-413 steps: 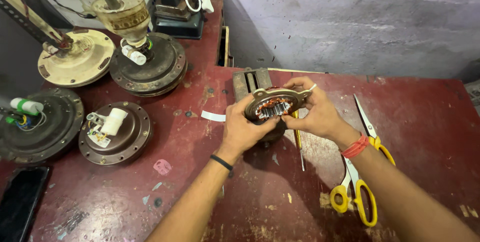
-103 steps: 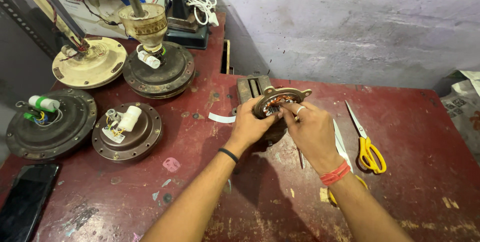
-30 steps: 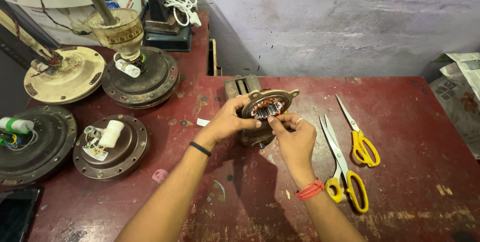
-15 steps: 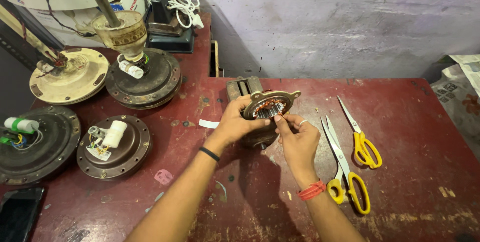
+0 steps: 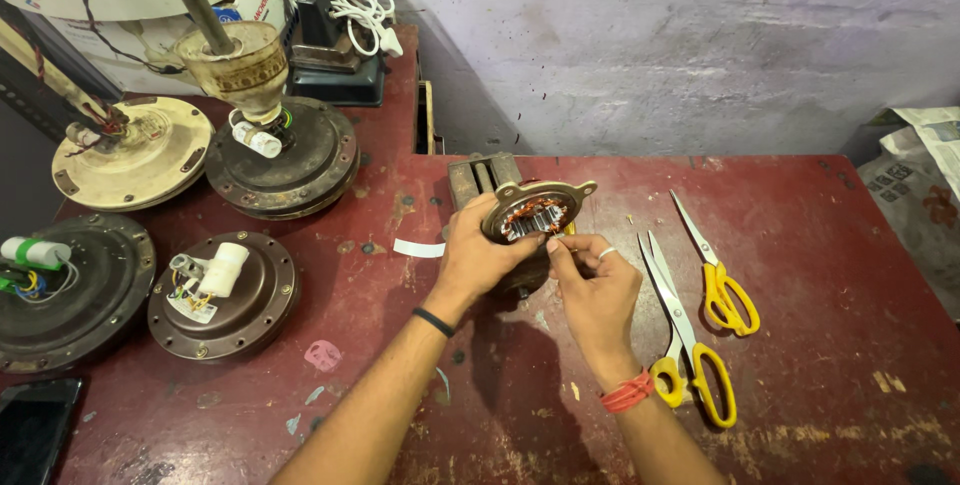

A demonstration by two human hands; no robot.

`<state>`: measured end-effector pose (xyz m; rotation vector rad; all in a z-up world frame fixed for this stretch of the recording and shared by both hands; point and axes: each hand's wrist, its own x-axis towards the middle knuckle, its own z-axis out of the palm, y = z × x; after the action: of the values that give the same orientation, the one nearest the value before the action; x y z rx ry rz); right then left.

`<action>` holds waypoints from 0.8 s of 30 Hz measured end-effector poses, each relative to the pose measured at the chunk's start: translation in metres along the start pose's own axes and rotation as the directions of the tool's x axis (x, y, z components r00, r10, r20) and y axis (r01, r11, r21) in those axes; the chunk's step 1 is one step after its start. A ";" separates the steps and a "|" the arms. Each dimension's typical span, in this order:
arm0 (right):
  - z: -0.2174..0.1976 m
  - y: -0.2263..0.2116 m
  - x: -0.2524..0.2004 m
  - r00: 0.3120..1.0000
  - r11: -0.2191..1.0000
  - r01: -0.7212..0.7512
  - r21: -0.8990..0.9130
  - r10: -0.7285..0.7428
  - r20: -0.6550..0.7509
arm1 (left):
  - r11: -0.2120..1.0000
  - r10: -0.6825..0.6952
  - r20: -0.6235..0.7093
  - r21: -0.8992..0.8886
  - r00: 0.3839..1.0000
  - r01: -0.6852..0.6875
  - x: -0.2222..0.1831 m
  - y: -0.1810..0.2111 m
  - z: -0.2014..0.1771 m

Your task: The person works on a ceiling fan motor stator, using a screwdriver to adjust and secure copper windings within the laminated core. The hands repeatedly press and align the coils while holding the stator steady on a workbench.

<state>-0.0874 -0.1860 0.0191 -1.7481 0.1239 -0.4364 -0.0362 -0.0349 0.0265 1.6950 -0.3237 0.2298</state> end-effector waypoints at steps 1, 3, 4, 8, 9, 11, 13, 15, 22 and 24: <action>0.001 0.000 0.000 1.000 0.999 0.006 -0.039 -0.006 -0.009 | 1.000 -0.015 0.001 -0.004 1.000 0.015 0.000 0.000 0.000; 0.003 -0.001 0.000 0.999 0.993 0.017 -0.116 -0.021 -0.027 | 1.000 -0.011 0.003 -0.003 1.000 0.011 0.000 -0.001 0.000; 0.004 -0.001 0.001 0.999 0.991 0.032 -0.126 -0.037 -0.034 | 1.000 0.008 0.003 0.003 1.000 -0.008 0.001 -0.001 0.000; 0.006 -0.004 0.003 0.995 0.985 0.065 -0.160 -0.076 -0.062 | 0.997 0.014 0.020 0.072 1.000 -0.015 0.002 -0.004 -0.001; 0.006 -0.004 0.004 0.994 0.984 0.068 -0.166 -0.080 -0.070 | 0.997 0.005 0.026 0.081 1.000 -0.007 0.003 -0.005 -0.001; 0.006 -0.005 0.004 0.993 0.980 0.088 -0.177 -0.101 -0.065 | 0.995 -0.015 0.038 0.099 0.999 0.011 0.004 -0.006 -0.001; 0.006 -0.005 0.004 0.990 0.975 0.111 -0.191 -0.125 -0.067 | 0.998 -0.016 0.028 0.063 0.999 0.014 0.003 -0.006 0.001; 0.006 -0.005 0.005 0.985 0.969 0.136 -0.206 -0.154 -0.075 | 0.999 -0.025 0.025 0.042 0.999 0.024 0.003 -0.007 0.002; 0.007 -0.006 0.006 0.989 0.975 0.124 -0.183 -0.137 -0.060 | 0.986 -0.127 0.058 0.116 0.990 0.119 0.005 -0.006 0.001; 0.007 -0.006 0.007 0.992 0.976 0.103 -0.193 -0.116 -0.056 | 0.985 -0.130 0.055 0.123 0.990 0.123 0.004 -0.006 0.001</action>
<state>-0.0796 -0.1807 0.0249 -1.9347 0.1204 -0.5801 -0.0303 -0.0355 0.0226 1.8366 -0.2512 0.1037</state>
